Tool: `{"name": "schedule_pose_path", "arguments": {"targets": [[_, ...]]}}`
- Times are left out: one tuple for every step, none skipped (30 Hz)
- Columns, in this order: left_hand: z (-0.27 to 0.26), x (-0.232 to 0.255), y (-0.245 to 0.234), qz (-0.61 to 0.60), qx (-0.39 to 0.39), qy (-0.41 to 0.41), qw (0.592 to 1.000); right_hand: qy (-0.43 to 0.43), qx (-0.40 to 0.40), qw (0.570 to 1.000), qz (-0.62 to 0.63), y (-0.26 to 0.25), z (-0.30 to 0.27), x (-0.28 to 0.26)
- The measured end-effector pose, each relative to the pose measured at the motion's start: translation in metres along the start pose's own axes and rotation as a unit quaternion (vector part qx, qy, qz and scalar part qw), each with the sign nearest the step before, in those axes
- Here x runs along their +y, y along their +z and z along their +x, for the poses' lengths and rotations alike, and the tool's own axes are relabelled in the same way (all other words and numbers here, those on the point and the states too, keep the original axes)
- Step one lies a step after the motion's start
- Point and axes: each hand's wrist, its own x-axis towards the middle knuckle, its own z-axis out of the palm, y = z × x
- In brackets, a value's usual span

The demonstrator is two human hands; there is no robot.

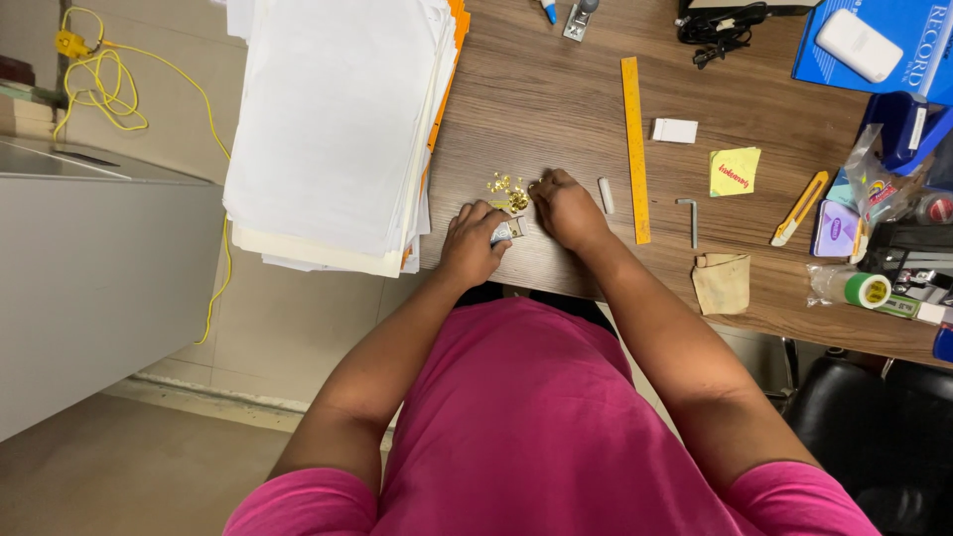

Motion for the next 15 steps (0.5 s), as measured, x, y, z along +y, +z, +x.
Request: {"name": "schedule_pose_path", "arguments": {"targets": [[-0.001, 0.000, 0.001, 0.000, 0.000, -0.001, 1.000, 0.000, -0.001, 1.000, 0.000, -0.003, -0.002, -0.003], [0.000, -0.001, 0.001, 0.002, -0.005, -0.003, 1.000, 0.016, 0.002, 1.000, 0.025, -0.007, -0.003, -0.007], [0.000, -0.001, 0.002, 0.005, -0.010, -0.005, 1.000, 0.032, 0.004, 0.998, 0.049, -0.011, -0.004, -0.010], [0.001, -0.001, 0.002, 0.005, -0.009, -0.004, 1.000, 0.032, 0.005, 0.998, 0.048, -0.012, -0.006, -0.009], [0.002, -0.001, 0.003, 0.004, -0.008, -0.004, 1.000, 0.028, 0.002, 0.997, 0.075, -0.012, -0.009, -0.009], [0.002, -0.002, 0.004, 0.004, -0.007, -0.005, 1.000, 0.026, -0.001, 0.994, 0.102, -0.012, -0.012, -0.008], [0.003, 0.000, 0.003, 0.003, -0.007, -0.004, 1.000, 0.026, -0.001, 0.994, 0.102, -0.015, -0.013, -0.013], [0.003, 0.001, 0.001, 0.004, -0.005, -0.004, 1.000, 0.031, -0.012, 0.992, 0.123, -0.016, -0.015, -0.019], [0.003, 0.002, 0.000, 0.004, -0.002, -0.004, 1.000, 0.036, -0.024, 0.989, 0.144, -0.018, -0.017, -0.024], [0.003, 0.001, 0.001, 0.004, -0.002, -0.003, 1.000, 0.037, -0.024, 0.989, 0.144, -0.017, -0.018, -0.026], [0.003, 0.001, 0.002, 0.003, 0.002, -0.001, 1.000, 0.051, -0.037, 0.986, 0.156, -0.016, -0.020, -0.029], [0.003, 0.000, 0.003, 0.002, 0.006, 0.002, 1.000, 0.065, -0.049, 0.982, 0.168, -0.016, -0.021, -0.031], [0.004, -0.001, 0.004, 0.002, 0.006, 0.003, 1.000, 0.066, -0.048, 0.982, 0.168, -0.014, -0.022, -0.032], [0.004, -0.002, 0.005, 0.000, 0.011, 0.006, 1.000, 0.066, -0.054, 0.981, 0.175, -0.012, -0.023, -0.032], [0.004, -0.003, 0.006, -0.002, 0.017, 0.009, 1.000, 0.066, -0.059, 0.979, 0.181, -0.011, -0.023, -0.032]]}}
